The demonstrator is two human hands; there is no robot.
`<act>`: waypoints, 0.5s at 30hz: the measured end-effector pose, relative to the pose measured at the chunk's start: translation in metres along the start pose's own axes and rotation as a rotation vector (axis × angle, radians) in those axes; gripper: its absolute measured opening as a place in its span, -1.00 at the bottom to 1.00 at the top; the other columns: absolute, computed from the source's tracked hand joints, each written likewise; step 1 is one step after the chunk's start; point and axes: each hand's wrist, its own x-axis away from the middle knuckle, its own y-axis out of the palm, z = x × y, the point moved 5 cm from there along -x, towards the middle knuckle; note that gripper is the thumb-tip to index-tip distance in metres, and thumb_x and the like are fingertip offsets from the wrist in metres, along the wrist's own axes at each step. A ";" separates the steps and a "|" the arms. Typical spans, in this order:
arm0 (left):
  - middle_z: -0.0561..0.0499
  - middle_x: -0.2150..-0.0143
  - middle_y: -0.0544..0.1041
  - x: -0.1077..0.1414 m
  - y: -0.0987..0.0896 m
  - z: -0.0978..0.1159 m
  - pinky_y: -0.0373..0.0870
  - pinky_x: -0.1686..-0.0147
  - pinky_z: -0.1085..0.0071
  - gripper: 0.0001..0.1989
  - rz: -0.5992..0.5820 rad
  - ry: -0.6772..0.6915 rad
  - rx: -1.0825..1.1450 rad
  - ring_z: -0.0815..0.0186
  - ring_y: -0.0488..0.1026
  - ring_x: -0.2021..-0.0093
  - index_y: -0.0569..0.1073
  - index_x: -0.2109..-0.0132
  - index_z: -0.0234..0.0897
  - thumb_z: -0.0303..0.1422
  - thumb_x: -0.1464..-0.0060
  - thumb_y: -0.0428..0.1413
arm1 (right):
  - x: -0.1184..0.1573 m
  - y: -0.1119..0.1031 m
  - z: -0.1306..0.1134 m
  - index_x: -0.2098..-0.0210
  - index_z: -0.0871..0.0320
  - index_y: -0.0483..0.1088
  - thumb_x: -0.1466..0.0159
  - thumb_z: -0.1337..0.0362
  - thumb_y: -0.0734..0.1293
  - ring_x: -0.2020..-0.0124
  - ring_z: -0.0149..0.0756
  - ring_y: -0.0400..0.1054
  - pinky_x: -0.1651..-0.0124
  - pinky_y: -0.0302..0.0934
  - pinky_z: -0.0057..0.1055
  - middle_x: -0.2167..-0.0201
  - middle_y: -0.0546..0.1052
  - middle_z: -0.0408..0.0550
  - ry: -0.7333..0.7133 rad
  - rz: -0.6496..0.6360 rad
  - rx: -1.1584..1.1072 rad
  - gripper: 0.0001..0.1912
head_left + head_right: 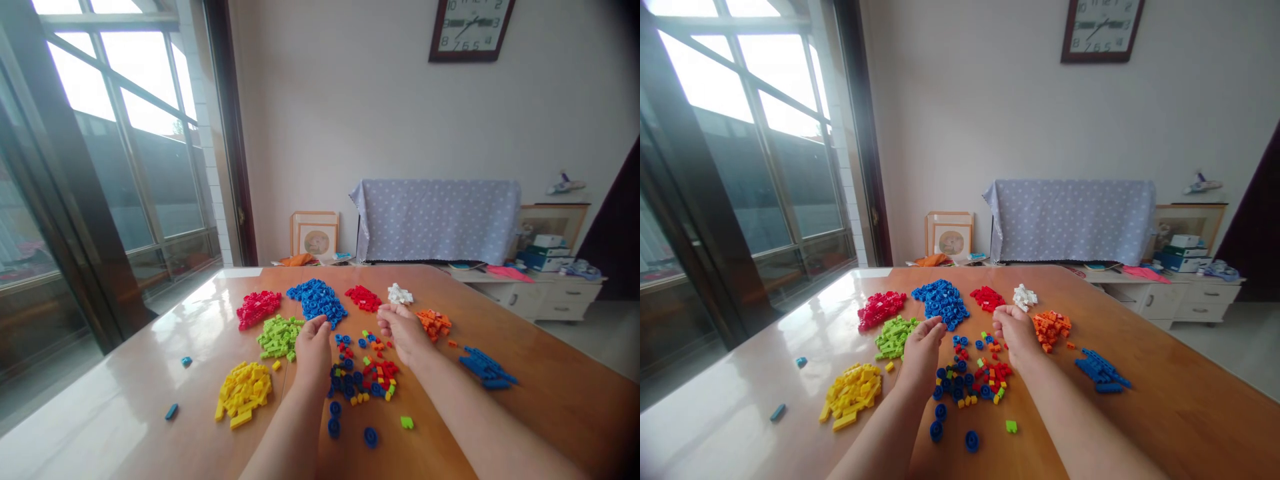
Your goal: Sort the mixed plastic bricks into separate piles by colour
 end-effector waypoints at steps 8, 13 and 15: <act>-0.09 0.28 0.54 -0.007 -0.009 -0.005 0.28 0.22 0.36 -0.59 0.055 -0.110 0.140 0.36 0.39 0.35 0.50 0.14 -0.38 -0.23 0.15 0.22 | -0.053 0.002 0.003 0.37 0.20 0.39 0.07 0.39 0.35 0.58 -0.46 0.30 0.50 0.25 -0.54 0.60 0.45 -0.15 0.033 0.045 0.166 -0.78; -0.07 0.30 0.54 -0.008 -0.011 -0.004 0.26 0.29 0.39 -0.60 0.082 -0.127 0.170 0.36 0.39 0.38 0.51 0.16 -0.37 -0.25 0.18 0.22 | -0.079 0.010 0.007 0.45 0.18 0.41 0.09 0.44 0.34 0.67 -0.40 0.22 0.63 0.16 -0.50 0.74 0.35 -0.16 0.022 0.066 0.319 -0.84; -0.06 0.33 0.54 -0.008 -0.012 -0.004 0.25 0.32 0.41 -0.62 0.084 -0.136 0.174 0.37 0.38 0.40 0.51 0.17 -0.37 -0.25 0.17 0.21 | -0.087 0.015 0.006 0.42 0.17 0.44 0.08 0.43 0.35 0.67 -0.34 0.24 0.65 0.15 -0.47 0.77 0.33 -0.14 -0.008 0.065 0.370 -0.82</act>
